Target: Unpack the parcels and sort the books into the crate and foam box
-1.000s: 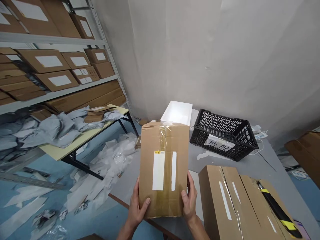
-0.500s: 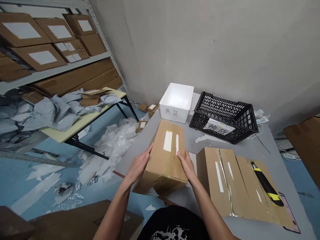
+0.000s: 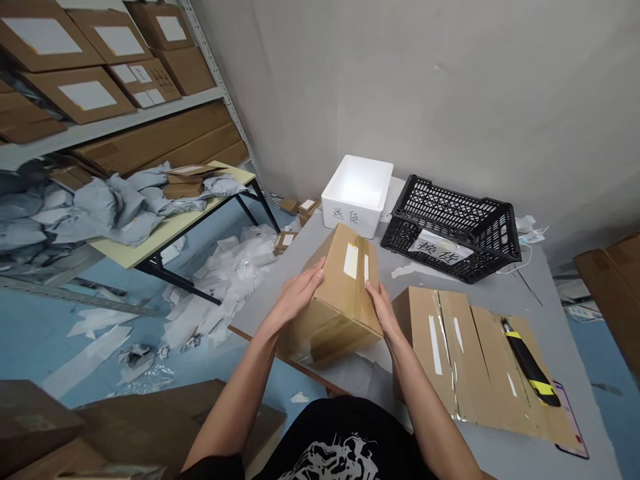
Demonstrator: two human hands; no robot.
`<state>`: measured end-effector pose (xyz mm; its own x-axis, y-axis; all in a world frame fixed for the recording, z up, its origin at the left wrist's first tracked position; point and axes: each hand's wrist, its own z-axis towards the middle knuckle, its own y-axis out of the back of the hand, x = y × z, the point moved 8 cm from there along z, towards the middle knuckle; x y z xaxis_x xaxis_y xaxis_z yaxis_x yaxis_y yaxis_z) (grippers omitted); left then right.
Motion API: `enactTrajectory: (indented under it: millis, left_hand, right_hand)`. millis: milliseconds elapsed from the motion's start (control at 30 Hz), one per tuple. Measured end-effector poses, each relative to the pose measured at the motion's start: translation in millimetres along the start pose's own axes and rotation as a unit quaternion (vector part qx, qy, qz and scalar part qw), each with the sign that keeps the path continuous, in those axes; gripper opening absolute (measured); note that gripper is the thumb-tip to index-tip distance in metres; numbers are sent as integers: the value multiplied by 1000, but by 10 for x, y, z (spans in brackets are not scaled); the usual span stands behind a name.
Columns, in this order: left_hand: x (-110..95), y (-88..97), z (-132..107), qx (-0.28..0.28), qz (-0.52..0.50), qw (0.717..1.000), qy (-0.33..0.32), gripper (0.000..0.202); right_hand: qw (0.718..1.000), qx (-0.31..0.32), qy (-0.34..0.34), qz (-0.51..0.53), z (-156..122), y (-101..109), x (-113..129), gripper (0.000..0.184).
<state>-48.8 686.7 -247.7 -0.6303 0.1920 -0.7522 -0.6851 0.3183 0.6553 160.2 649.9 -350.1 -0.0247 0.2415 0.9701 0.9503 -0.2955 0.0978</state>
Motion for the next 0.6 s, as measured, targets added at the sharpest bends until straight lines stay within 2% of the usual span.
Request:
enactTrajectory:
  millis: [133, 233, 300, 367, 433, 533, 600]
  left_hand:
    - [-347, 122, 348, 17, 58, 998, 8, 65]
    - [-670, 127, 610, 50, 103, 993, -10, 70]
    - [-782, 33, 717, 77, 137, 987, -17, 71]
    - [-765, -125, 742, 104, 169, 980, -23, 71]
    - [-634, -318, 679, 130, 185, 974, -27, 67]
    - [-346, -638, 440, 149, 190, 970, -25, 64]
    - [-202, -864, 224, 125, 204, 970, -38, 65]
  right_hand:
    - [984, 80, -123, 102, 191, -142, -78, 45]
    - [970, 126, -162, 130, 221, -327, -31, 45]
    - [968, 138, -164, 132, 167, -446, -55, 50]
    - [968, 139, -166, 129, 75, -540, -188, 55]
    - [964, 132, -183, 140, -22, -600, -429, 60]
    - [952, 123, -223, 170, -136, -618, -869, 61]
    - [945, 120, -241, 184, -178, -583, -1113, 58]
